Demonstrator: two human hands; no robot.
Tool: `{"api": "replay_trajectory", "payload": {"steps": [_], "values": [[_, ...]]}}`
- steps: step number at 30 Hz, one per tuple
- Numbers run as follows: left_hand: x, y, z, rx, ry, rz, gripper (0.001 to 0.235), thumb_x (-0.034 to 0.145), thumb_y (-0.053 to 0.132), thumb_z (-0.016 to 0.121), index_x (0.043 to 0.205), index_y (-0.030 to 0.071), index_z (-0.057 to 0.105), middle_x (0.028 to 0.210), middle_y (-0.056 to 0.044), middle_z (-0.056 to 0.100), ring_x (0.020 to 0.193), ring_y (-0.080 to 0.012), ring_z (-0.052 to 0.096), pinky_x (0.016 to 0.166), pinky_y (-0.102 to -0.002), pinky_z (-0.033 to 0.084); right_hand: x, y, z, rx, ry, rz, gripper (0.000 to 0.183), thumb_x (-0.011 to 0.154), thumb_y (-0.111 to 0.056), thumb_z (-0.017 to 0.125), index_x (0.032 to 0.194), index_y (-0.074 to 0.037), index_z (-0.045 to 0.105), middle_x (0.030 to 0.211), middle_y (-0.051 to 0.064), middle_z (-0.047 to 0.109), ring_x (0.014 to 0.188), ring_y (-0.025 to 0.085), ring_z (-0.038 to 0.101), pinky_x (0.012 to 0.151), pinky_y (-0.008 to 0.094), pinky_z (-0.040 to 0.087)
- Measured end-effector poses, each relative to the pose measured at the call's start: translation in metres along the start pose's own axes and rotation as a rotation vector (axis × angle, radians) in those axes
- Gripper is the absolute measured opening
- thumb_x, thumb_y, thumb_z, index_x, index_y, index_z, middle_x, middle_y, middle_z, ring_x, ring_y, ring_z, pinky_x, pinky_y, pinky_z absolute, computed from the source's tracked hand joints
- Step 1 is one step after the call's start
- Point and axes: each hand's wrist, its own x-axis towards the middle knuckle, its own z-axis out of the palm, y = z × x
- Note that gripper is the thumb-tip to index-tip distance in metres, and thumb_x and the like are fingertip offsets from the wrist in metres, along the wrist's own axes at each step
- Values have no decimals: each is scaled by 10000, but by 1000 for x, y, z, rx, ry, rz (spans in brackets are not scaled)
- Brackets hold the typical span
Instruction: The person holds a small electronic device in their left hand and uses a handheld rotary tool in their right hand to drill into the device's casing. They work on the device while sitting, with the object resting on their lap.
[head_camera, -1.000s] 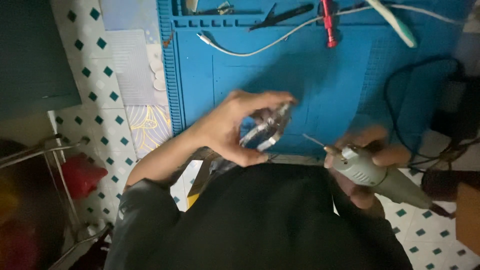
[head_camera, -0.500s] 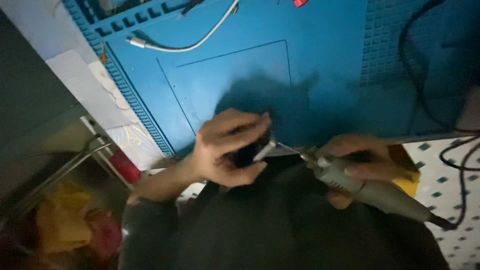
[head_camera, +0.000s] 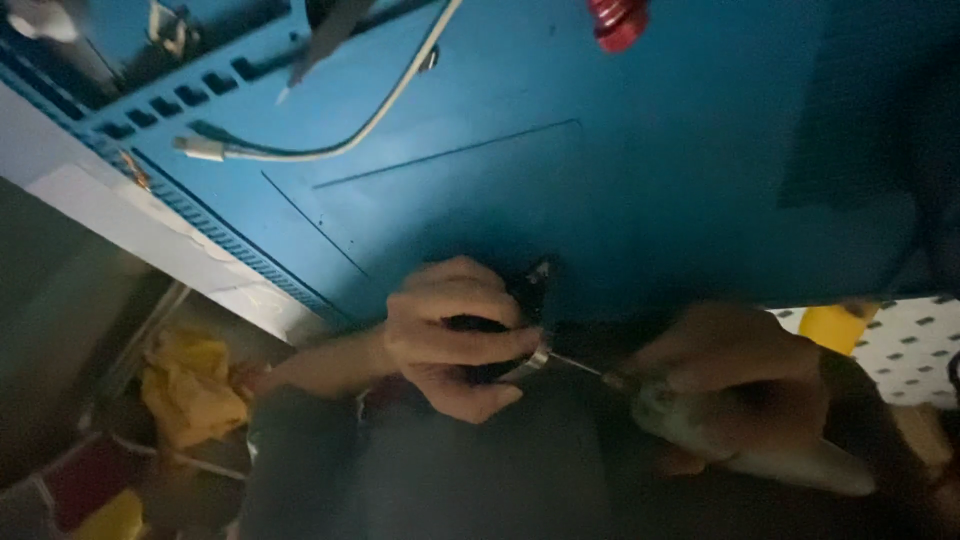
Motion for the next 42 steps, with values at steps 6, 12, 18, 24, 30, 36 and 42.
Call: {"api": "replay_trajectory", "payload": {"steps": [6, 12, 18, 24, 30, 36, 42], "values": [[4, -1, 1, 47, 6, -14, 296, 957, 356, 657, 1038, 82, 735, 956, -65, 656, 757, -176, 609, 688, -332, 520, -23, -10, -32, 164, 127, 78, 454, 1223, -516, 444, 1423, -123, 552, 1251, 183, 758, 1153, 333, 800, 1008, 474, 658], [8, -2, 3, 90, -19, -18, 300, 917, 356, 683, 1012, 81, 758, 897, -63, 666, 737, -206, 623, 675, -354, 534, -17, -37, -47, 119, 21, 243, 473, 1123, -544, 572, 1413, -170, 572, 1385, 253, 686, 1185, 371, 815, 993, 489, 636], [3, -4, 5, 67, 20, -2, 286, 923, 341, 676, 1036, 85, 736, 938, -61, 655, 799, -197, 617, 737, -353, 531, 42, -60, -47, 350, -68, 74, 519, 1364, -696, 408, 1547, -211, 422, 1092, 127, 712, 866, 271, 755, 763, 437, 663], [12, -2, 0, 64, -24, -22, 297, 910, 326, 687, 1045, 68, 745, 917, -74, 677, 786, -225, 630, 713, -353, 544, 21, -54, -47, 5, 11, 169, 372, 1161, -422, 476, 1467, -211, 453, 1036, 13, 815, 955, 246, 872, 844, 431, 680], [5, -5, 3, 54, -13, 7, 303, 935, 349, 676, 1073, 84, 730, 945, -64, 669, 791, -192, 621, 747, -356, 530, 12, -53, -41, -542, -2, -102, 271, 1096, -308, 433, 1177, -186, 660, 1262, -10, 700, 1075, 244, 863, 837, 379, 718], [9, -3, 5, 55, 14, -16, 305, 937, 357, 658, 1024, 79, 748, 905, -55, 667, 755, -191, 621, 714, -351, 530, 45, -56, -55, -11, -293, 115, 642, 1196, -626, 207, 1214, -127, 610, 1111, 133, 764, 801, 229, 800, 655, 348, 668], [13, 0, 5, 91, -4, -29, 288, 935, 332, 659, 1028, 79, 757, 891, -58, 677, 760, -182, 637, 739, -347, 552, -3, -59, -50, -430, -155, 72, 299, 1023, -348, 623, 1291, -233, 687, 1441, 34, 639, 1308, 270, 709, 1052, 499, 550]]}}
